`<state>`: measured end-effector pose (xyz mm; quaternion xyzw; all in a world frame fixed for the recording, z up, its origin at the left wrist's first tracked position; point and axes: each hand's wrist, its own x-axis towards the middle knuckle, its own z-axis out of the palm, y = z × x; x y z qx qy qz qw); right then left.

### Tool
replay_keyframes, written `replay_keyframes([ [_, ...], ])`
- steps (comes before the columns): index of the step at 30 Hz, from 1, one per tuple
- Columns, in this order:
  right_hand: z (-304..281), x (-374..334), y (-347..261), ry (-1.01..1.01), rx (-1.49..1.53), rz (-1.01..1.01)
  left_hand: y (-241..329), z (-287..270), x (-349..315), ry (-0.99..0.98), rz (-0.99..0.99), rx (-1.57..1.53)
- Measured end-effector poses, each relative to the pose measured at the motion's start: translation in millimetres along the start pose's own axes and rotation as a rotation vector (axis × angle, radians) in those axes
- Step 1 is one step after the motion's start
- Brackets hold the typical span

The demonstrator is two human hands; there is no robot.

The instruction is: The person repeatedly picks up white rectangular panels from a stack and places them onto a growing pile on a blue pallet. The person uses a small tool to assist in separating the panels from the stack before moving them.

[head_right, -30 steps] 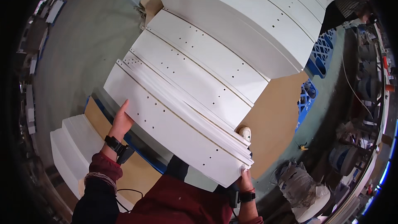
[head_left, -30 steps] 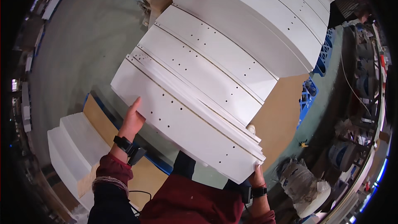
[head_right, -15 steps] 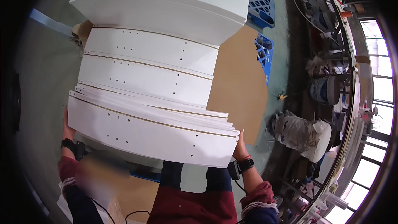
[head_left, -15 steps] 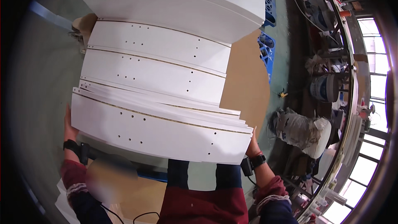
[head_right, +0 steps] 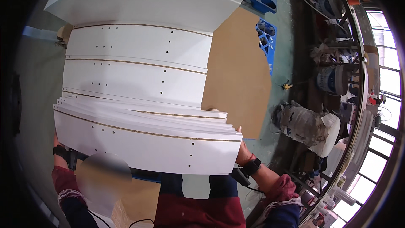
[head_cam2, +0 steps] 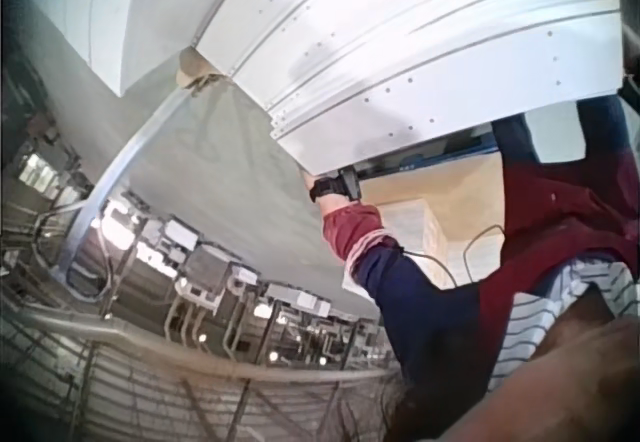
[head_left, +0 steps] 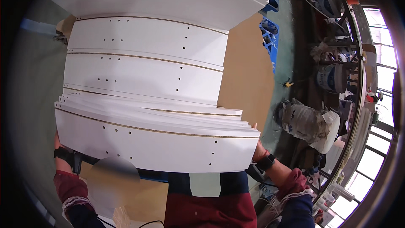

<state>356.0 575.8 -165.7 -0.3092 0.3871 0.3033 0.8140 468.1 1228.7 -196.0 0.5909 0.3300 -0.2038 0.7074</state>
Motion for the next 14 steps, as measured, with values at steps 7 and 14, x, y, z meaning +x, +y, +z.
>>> replay_keyframes([
  [7, -9.2, -10.5, -23.9, 0.095, 0.071, 0.059, -64.1, -23.5, -35.9, 0.125, 0.07, 0.263],
  [14, -30.6, -46.3, -13.5, 0.048, -0.012, 0.078, -39.2, 42.2, -74.8, 0.22, -0.064, 0.274],
])
